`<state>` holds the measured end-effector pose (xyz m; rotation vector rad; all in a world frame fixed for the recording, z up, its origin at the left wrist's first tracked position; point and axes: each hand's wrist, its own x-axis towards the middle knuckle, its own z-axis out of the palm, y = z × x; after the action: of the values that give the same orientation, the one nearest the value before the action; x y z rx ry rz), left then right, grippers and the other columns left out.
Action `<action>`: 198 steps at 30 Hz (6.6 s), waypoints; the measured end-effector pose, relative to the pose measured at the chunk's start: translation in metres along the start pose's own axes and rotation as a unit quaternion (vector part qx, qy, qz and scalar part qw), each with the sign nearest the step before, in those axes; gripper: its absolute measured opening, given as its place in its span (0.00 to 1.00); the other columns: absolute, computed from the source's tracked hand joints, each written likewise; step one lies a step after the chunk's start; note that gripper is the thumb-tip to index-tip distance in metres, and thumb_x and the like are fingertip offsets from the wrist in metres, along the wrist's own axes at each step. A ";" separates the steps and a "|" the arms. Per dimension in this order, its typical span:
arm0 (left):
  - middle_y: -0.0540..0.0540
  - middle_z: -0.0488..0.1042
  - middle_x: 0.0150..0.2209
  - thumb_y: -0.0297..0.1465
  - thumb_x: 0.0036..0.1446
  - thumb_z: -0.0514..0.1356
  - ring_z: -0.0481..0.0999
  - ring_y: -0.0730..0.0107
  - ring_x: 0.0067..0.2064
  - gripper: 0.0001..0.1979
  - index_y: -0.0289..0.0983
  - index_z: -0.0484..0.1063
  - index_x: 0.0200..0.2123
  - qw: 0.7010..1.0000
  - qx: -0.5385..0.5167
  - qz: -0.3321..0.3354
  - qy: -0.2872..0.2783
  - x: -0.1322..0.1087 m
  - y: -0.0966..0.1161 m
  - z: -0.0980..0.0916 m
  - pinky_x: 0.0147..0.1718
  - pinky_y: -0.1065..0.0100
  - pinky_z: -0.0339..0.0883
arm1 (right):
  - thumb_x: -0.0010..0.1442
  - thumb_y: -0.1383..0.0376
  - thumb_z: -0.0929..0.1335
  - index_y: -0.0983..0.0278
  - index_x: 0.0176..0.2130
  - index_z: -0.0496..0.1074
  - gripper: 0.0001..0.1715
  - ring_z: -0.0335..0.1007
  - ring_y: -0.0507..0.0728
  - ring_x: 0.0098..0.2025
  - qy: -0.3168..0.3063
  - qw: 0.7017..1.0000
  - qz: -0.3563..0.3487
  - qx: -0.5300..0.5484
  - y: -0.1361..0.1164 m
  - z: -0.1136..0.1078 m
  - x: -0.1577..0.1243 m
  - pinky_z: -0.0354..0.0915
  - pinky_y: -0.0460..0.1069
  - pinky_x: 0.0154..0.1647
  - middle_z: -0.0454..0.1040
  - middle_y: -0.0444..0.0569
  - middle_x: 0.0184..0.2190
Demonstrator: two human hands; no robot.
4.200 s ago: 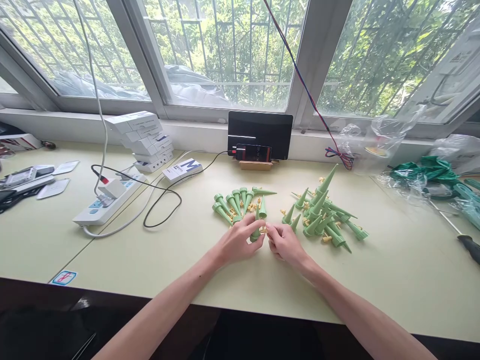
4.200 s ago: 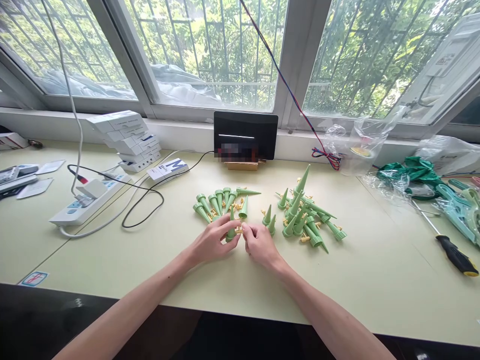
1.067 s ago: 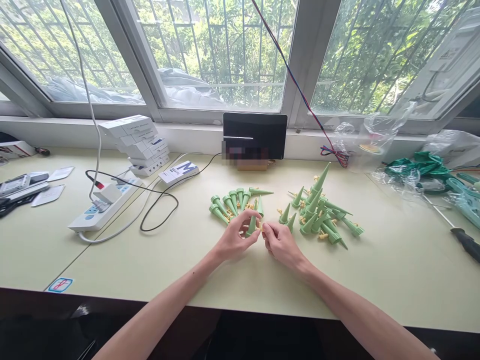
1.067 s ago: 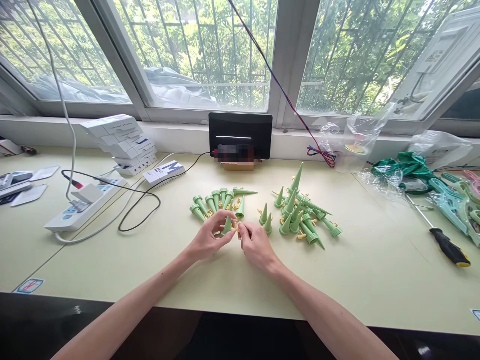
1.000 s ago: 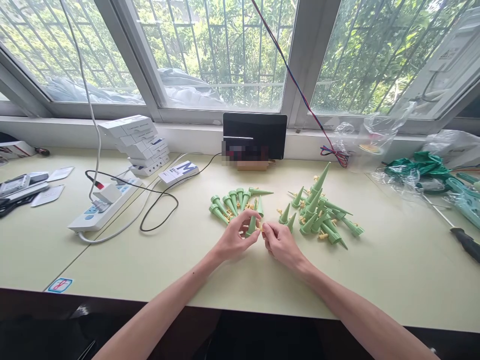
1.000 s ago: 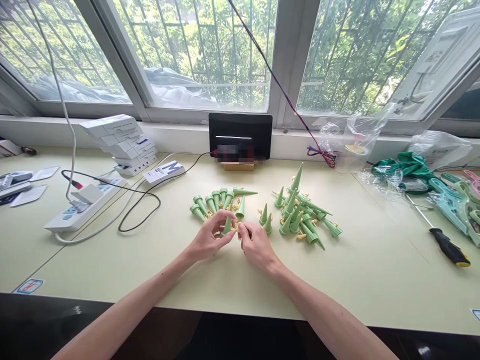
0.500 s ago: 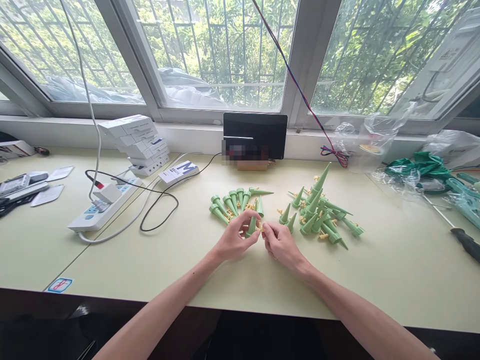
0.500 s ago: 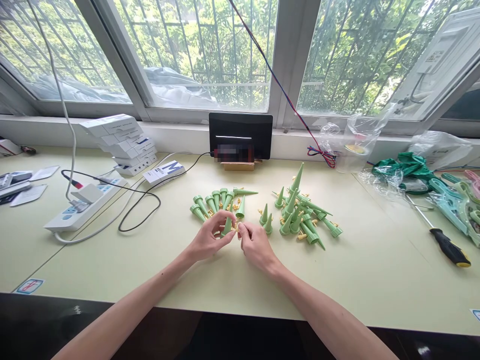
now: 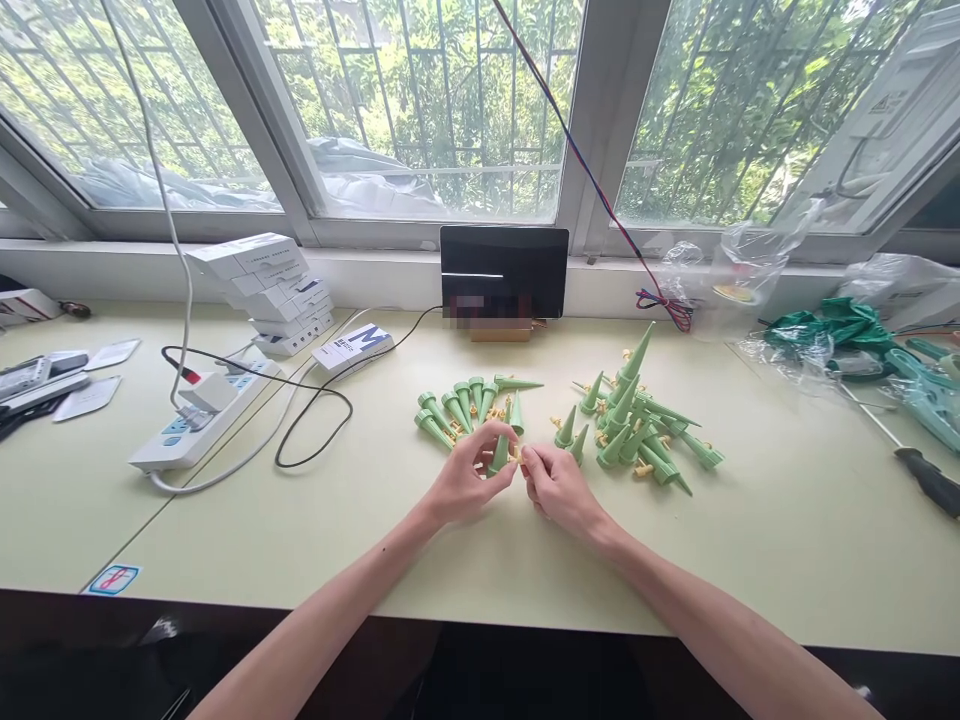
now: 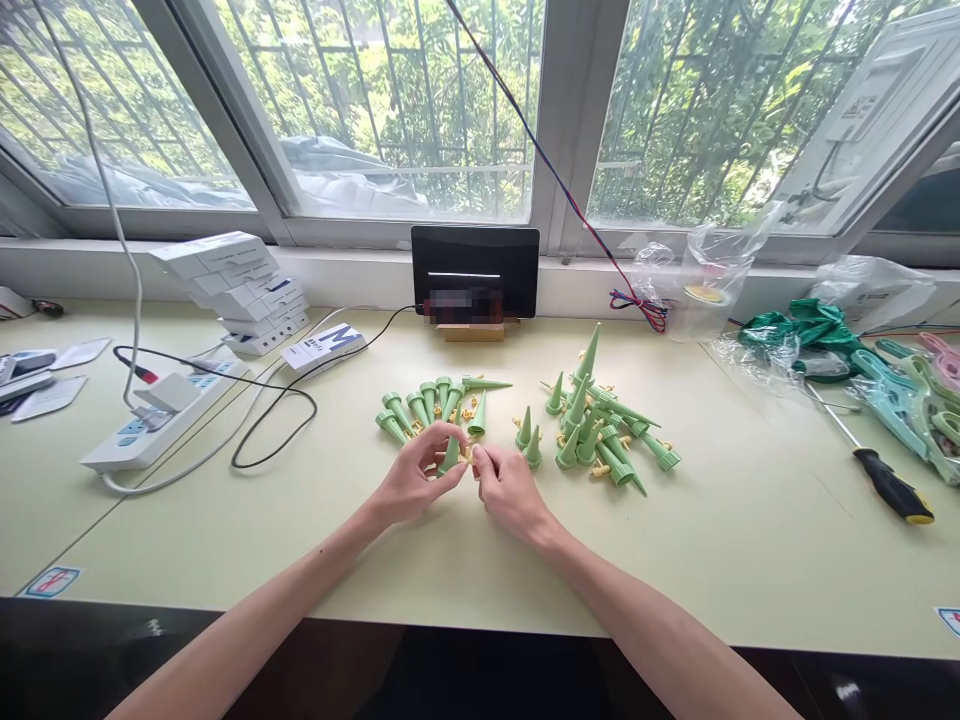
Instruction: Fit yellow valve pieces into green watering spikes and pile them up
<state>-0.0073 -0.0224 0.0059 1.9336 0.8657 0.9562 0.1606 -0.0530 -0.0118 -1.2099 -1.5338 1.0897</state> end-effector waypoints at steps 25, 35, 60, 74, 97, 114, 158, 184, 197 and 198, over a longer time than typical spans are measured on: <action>0.52 0.68 0.34 0.28 0.54 0.60 0.58 0.79 0.26 0.38 0.46 0.48 0.65 0.997 0.074 0.020 0.001 0.000 -0.008 0.005 0.21 0.77 0.55 | 0.67 0.57 0.63 0.63 0.55 0.63 0.20 0.61 0.50 0.23 0.105 0.989 -0.103 -0.024 -0.011 0.003 -0.008 0.60 0.46 0.25 0.67 0.41 0.27; 0.52 0.71 0.32 0.28 0.54 0.61 0.59 0.76 0.26 0.27 0.43 0.61 0.57 0.987 0.149 0.056 -0.020 -0.002 -0.016 0.008 0.26 0.73 0.57 | 0.68 0.59 0.61 0.62 0.34 0.64 0.12 0.60 0.51 0.23 0.102 0.983 -0.123 -0.090 -0.011 0.003 -0.005 0.58 0.46 0.25 0.67 0.44 0.25; 0.47 0.69 0.35 0.33 0.61 0.60 0.70 0.75 0.30 0.06 0.37 0.74 0.34 0.997 0.065 -0.018 0.046 -0.007 0.011 0.006 0.25 0.74 0.69 | 0.68 0.63 0.60 0.62 0.46 0.62 0.08 0.60 0.49 0.20 0.164 0.955 -0.234 -0.082 -0.005 0.016 -0.018 0.58 0.46 0.22 0.71 0.45 0.29; 0.48 0.71 0.30 0.39 0.55 0.64 0.71 0.73 0.28 0.11 0.37 0.73 0.28 0.986 0.118 -0.017 0.118 0.044 0.012 0.039 0.24 0.71 0.69 | 0.66 0.66 0.59 0.61 0.31 0.64 0.11 0.56 0.49 0.18 0.011 0.905 -0.376 -0.200 -0.010 0.030 -0.029 0.46 0.48 0.20 0.66 0.41 0.19; 0.49 0.71 0.29 0.39 0.54 0.66 0.74 0.72 0.29 0.12 0.37 0.74 0.29 0.990 0.090 -0.025 0.107 0.041 -0.002 0.053 0.21 0.73 0.71 | 0.68 0.66 0.56 0.62 0.31 0.62 0.14 0.53 0.49 0.20 -0.006 0.914 -0.361 -0.184 -0.010 0.029 -0.025 0.45 0.46 0.20 0.65 0.41 0.21; 0.49 0.73 0.27 0.38 0.53 0.66 0.76 0.70 0.27 0.13 0.36 0.73 0.38 0.993 0.014 -0.063 0.103 0.031 0.002 0.049 0.18 0.73 0.73 | 0.69 0.67 0.57 0.63 0.32 0.63 0.14 0.54 0.49 0.20 -0.010 0.909 -0.373 -0.186 -0.007 0.030 -0.025 0.45 0.46 0.20 0.66 0.41 0.21; 0.56 0.59 0.16 0.39 0.57 0.59 0.57 0.76 0.19 0.12 0.37 0.74 0.28 0.936 0.334 -0.050 0.101 0.002 -0.034 -0.038 0.24 0.72 0.54 | 0.66 0.69 0.63 0.63 0.45 0.71 0.09 0.67 0.53 0.33 -0.032 0.936 -0.139 -0.322 0.012 0.014 0.000 0.64 0.48 0.33 0.68 0.50 0.40; 0.55 0.62 0.18 0.39 0.62 0.57 0.58 0.77 0.19 0.12 0.37 0.73 0.34 0.957 0.252 0.022 0.141 0.002 -0.031 -0.038 0.23 0.74 0.59 | 0.64 0.71 0.64 0.65 0.50 0.65 0.14 0.72 0.58 0.38 -0.012 0.952 -0.091 -0.293 0.007 0.015 -0.002 0.68 0.52 0.37 0.69 0.53 0.42; 0.54 0.66 0.17 0.39 0.63 0.56 0.66 0.76 0.19 0.12 0.37 0.69 0.32 0.983 0.152 0.007 0.106 -0.001 -0.022 -0.019 0.21 0.74 0.60 | 0.66 0.63 0.65 0.62 0.59 0.60 0.23 0.69 0.54 0.32 0.011 0.961 -0.195 -0.196 0.005 0.017 -0.007 0.68 0.49 0.32 0.72 0.50 0.38; 0.54 0.66 0.17 0.38 0.63 0.56 0.66 0.76 0.19 0.12 0.37 0.70 0.31 0.983 0.153 0.015 0.104 -0.001 -0.021 -0.018 0.21 0.74 0.59 | 0.67 0.63 0.64 0.62 0.59 0.61 0.21 0.69 0.54 0.32 0.016 0.962 -0.202 -0.183 0.004 0.017 -0.008 0.68 0.49 0.33 0.72 0.50 0.38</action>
<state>-0.0274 -0.0077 -0.0053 2.1347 1.1632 1.1090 0.1465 -0.0621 -0.0205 -1.0729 -1.9083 0.5310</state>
